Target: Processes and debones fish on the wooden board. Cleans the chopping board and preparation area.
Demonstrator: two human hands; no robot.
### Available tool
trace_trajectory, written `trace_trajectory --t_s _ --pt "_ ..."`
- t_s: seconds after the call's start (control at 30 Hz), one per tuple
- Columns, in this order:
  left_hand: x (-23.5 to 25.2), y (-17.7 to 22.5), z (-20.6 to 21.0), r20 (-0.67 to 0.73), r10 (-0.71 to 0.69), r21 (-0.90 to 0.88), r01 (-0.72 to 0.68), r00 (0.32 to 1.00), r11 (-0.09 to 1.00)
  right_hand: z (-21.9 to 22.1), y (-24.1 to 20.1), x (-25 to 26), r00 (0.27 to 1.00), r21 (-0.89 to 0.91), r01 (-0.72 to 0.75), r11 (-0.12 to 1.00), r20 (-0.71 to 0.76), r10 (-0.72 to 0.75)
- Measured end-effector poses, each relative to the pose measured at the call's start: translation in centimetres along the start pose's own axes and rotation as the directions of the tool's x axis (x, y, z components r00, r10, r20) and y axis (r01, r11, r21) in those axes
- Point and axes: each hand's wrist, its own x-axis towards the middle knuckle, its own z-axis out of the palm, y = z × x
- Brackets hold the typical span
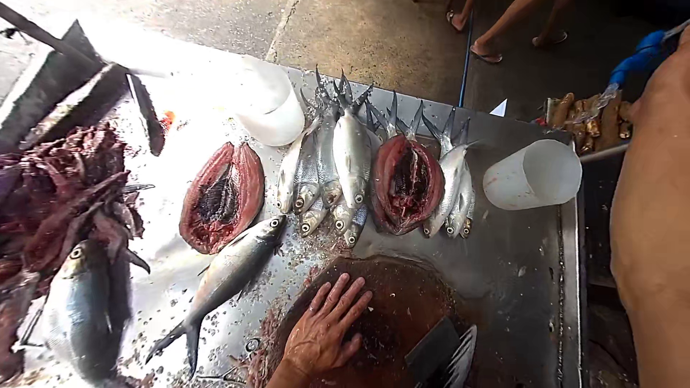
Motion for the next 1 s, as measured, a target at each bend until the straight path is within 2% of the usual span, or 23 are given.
trace_trajectory --t_s 0.07,0.1,0.17,0.23,0.3,0.33,0.4,0.5,0.57,0.63,0.73,0.87,0.93,1.0 --pt "0.0 -0.1 -0.1 -0.007 0.003 -0.001 -0.003 1.0 1.0 -2.1 0.2 -3.6 0.992 -0.051 0.129 0.99 0.008 -0.129" --pt "0.0 0.0 -0.1 -0.009 0.001 -0.001 -0.001 1.0 1.0 -3.5 0.4 -6.3 0.989 -0.126 0.141 0.982 0.05 -0.136" --pt "-0.2 0.1 -0.3 -0.006 0.001 -0.007 -0.001 1.0 1.0 -5.9 1.9 -13.2 0.995 -0.293 0.044 0.955 0.097 -0.016" --pt "-0.2 0.1 -0.3 -0.008 0.001 -0.002 -0.001 1.0 1.0 -6.7 4.6 -18.7 0.973 -0.35 -0.119 0.929 0.144 0.179" --pt "-0.3 0.1 -0.4 -0.001 0.002 0.014 -0.002 1.0 1.0 -5.3 8.0 -21.9 0.901 -0.225 -0.353 0.908 0.18 0.394" --pt "-0.3 0.1 -0.5 -0.001 0.005 0.017 -0.005 1.0 1.0 -4.2 9.0 -22.7 0.861 -0.085 -0.458 0.885 0.202 0.466" --pt "-0.2 0.0 -0.8 0.015 0.015 0.013 -0.015 1.0 1.0 -2.2 10.2 -22.5 0.836 0.185 -0.544 0.818 0.201 0.511" --pt "0.1 0.4 -1.5 0.07 0.014 -0.014 -0.013 0.997 1.0 -2.1 10.3 -21.1 0.848 0.386 -0.525 0.759 0.158 0.506" --pt "0.1 0.4 -1.9 0.119 0.007 -0.028 -0.003 0.993 1.0 -3.1 9.4 -22.4 0.849 0.361 -0.524 0.772 0.15 0.506" --pt "0.1 0.3 -1.9 0.144 0.007 -0.037 -0.002 0.99 0.999 -4.9 9.1 -26.0 0.882 0.321 -0.47 0.822 0.179 0.435" --pt "-0.1 0.1 -1.4 0.105 0.022 -0.021 -0.019 0.994 1.0 -8.5 9.4 -34.9 0.929 0.27 -0.351 0.896 0.217 0.299" --pt "0.2 0.1 -1.1 0.1 0.045 -0.042 -0.041 0.994 0.998 -14.8 7.0 -49.0 0.948 -0.124 -0.186 0.975 0.239 0.212" --pt "0.2 -0.1 -1.2 0.088 0.056 -0.114 -0.045 0.995 0.992 -17.3 6.6 -56.2 0.939 -0.265 -0.13 0.955 0.277 0.204" --pt "-0.7 -0.5 -2.3 0.011 0.048 -0.285 -0.043 0.999 0.958 -19.1 5.8 -62.8 0.915 -0.33 -0.171 0.928 0.296 0.274"
